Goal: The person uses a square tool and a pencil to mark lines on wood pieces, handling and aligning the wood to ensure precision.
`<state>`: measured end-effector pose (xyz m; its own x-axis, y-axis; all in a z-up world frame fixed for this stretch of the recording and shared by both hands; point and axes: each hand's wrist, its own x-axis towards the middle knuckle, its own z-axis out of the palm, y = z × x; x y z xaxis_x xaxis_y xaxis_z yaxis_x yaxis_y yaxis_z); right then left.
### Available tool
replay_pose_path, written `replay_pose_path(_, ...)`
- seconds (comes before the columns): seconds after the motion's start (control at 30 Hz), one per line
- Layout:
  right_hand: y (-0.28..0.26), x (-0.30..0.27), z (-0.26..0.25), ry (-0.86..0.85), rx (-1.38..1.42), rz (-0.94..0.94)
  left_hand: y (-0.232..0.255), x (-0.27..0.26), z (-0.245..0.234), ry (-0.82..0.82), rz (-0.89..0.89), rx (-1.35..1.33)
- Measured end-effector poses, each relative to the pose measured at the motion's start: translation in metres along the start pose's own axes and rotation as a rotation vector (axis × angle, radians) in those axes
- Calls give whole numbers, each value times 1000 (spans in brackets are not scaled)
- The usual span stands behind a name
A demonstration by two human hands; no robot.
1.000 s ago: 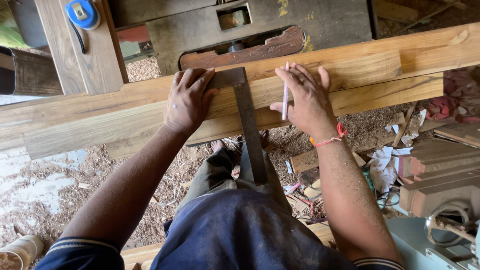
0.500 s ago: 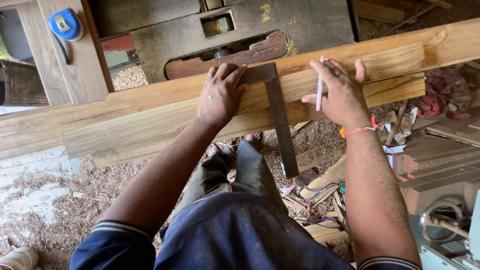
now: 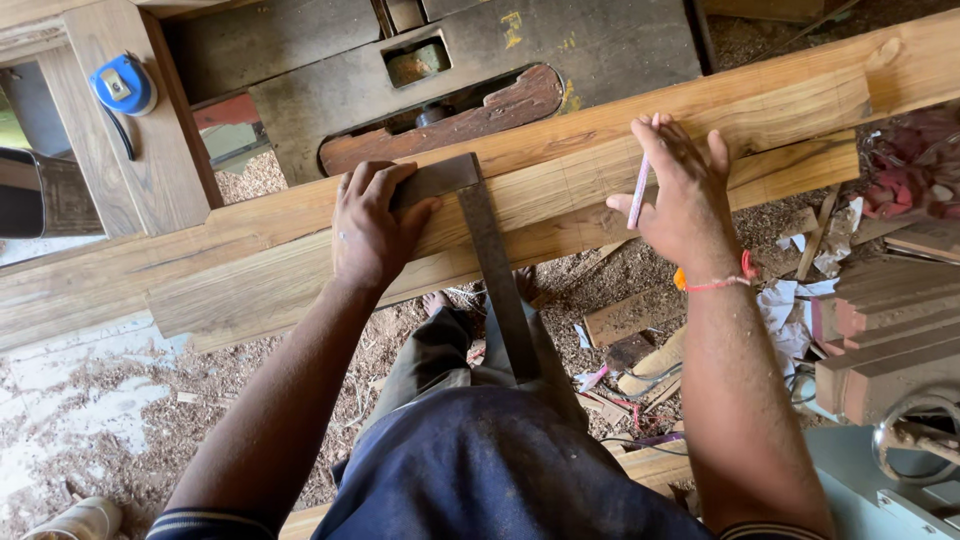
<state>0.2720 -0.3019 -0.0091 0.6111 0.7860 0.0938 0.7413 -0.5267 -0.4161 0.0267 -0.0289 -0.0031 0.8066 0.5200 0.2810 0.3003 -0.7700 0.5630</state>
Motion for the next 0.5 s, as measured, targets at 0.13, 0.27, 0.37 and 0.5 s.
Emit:
replay_pose_path(0.13,-17,-14,12,128,201,-82,-1,-1,2,22,12,40)
replay_pose_path(0.27,-42,-31,26,145,639,2,-3,-1,2,10,35,48)
replay_pose_path(0.37,-61,-34,28,82,567,16,-4,-1,3,-1,58,65)
replay_pose_path(0.5,-85,-30,27,92,608,-58,-6,0,4,-6,83,80)
